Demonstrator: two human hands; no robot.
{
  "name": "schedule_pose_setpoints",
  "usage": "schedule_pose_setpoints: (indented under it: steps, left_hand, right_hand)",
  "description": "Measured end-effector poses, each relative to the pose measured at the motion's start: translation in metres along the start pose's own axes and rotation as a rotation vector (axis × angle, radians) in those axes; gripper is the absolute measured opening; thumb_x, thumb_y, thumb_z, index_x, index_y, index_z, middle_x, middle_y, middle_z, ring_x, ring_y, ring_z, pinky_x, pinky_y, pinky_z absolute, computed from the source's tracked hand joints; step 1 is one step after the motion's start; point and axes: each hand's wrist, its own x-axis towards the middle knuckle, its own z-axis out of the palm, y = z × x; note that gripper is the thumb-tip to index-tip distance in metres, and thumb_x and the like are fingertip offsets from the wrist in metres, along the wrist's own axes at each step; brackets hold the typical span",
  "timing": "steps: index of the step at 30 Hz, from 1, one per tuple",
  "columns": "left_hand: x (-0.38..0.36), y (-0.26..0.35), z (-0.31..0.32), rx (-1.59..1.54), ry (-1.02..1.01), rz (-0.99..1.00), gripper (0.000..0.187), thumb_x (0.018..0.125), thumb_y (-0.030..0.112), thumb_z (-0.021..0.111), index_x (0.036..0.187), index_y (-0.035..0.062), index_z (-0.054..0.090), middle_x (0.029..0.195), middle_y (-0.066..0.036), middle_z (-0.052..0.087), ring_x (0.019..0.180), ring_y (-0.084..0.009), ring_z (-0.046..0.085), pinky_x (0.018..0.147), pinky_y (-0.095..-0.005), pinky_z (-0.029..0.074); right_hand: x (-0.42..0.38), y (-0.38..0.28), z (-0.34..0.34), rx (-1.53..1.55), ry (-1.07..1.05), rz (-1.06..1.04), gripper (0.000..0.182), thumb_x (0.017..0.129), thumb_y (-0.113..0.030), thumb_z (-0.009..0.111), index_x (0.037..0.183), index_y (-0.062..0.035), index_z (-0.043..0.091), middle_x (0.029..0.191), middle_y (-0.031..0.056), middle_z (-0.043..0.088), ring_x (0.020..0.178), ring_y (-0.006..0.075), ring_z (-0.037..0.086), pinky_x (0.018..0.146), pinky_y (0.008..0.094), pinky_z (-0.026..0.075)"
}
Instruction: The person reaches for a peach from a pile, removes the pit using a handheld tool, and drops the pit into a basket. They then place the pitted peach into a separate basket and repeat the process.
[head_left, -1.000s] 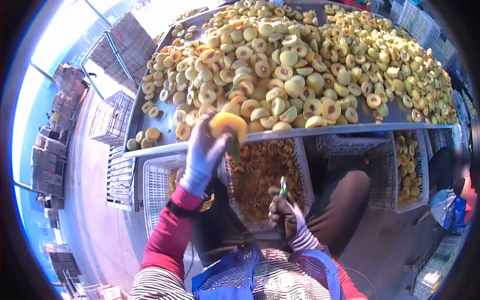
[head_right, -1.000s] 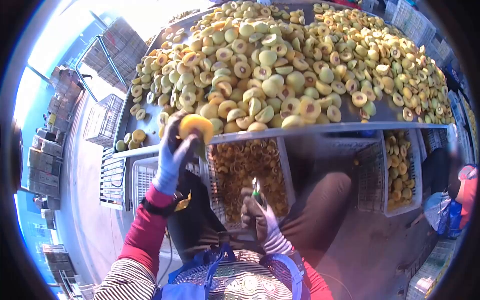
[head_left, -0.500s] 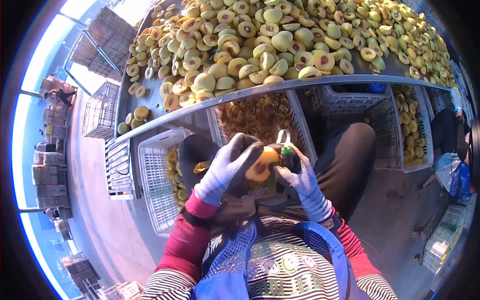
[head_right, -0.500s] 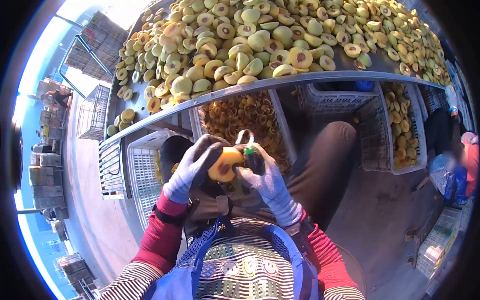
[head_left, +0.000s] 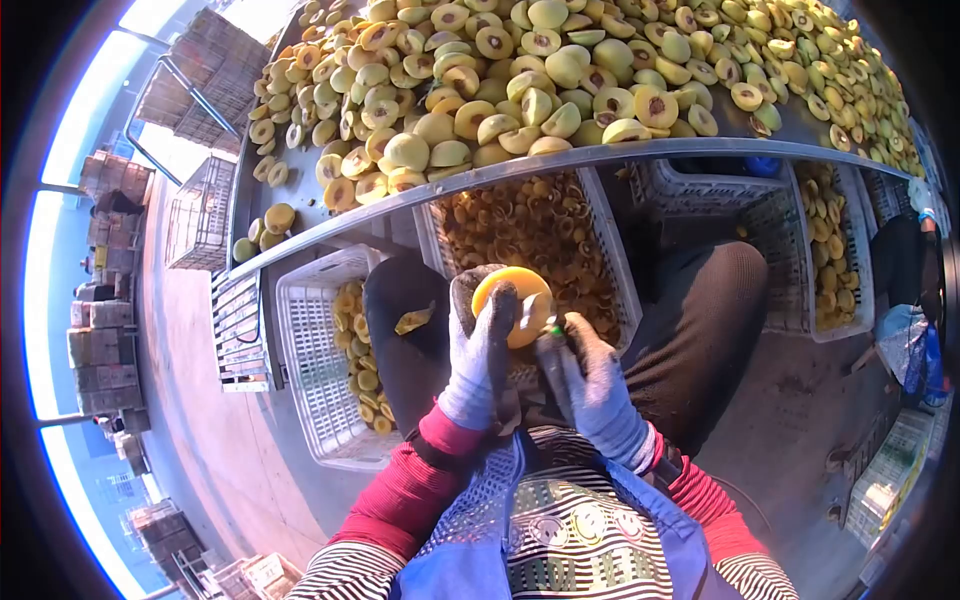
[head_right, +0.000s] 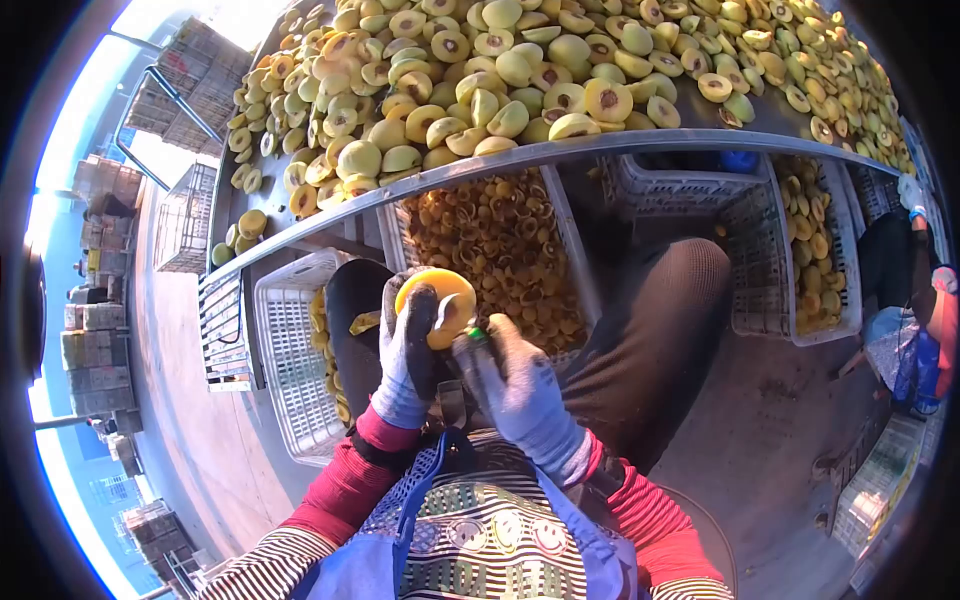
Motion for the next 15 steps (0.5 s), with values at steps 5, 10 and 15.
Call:
schedule_pose_setpoints:
  steps: [5,10,15]
  left_hand:
    - [-0.005,-0.005,0.009,0.092,0.085,0.092,0.028,0.095,0.023,0.057,0.112,0.0017,0.051,0.107,-0.009,0.055,0.093,-0.0134,0.055,0.084,-0.0284,0.047]
    - [-0.011,-0.001,0.016,0.206,0.074,0.161,0.040,0.098,0.032,0.046,0.120,0.0000,0.054,0.114,-0.010,0.057,0.098,-0.0152,0.055,0.087,-0.0282,0.044]
    - [-0.018,0.006,0.025,0.168,0.123,0.178,0.039,0.097,0.031,0.048,0.119,-0.0004,0.054,0.112,-0.011,0.058,0.099,-0.0163,0.054,0.089,-0.0288,0.043]
  right_hand:
    - [-0.006,0.000,0.007,-0.195,0.098,-0.190,0.028,0.090,-0.014,0.060,0.106,0.0071,0.054,0.074,0.0238,0.060,0.066,0.0409,0.060,0.055,0.0425,0.045]
    - [-0.015,0.007,0.009,-0.241,0.080,-0.219,0.033,0.090,-0.014,0.057,0.110,0.0114,0.050,0.077,0.0260,0.058,0.068,0.0406,0.060,0.058,0.0431,0.045]
    - [-0.020,0.015,0.010,-0.309,0.055,-0.351,0.033,0.091,-0.013,0.052,0.113,0.0114,0.047,0.081,0.0277,0.057,0.071,0.0431,0.058,0.063,0.0435,0.046]
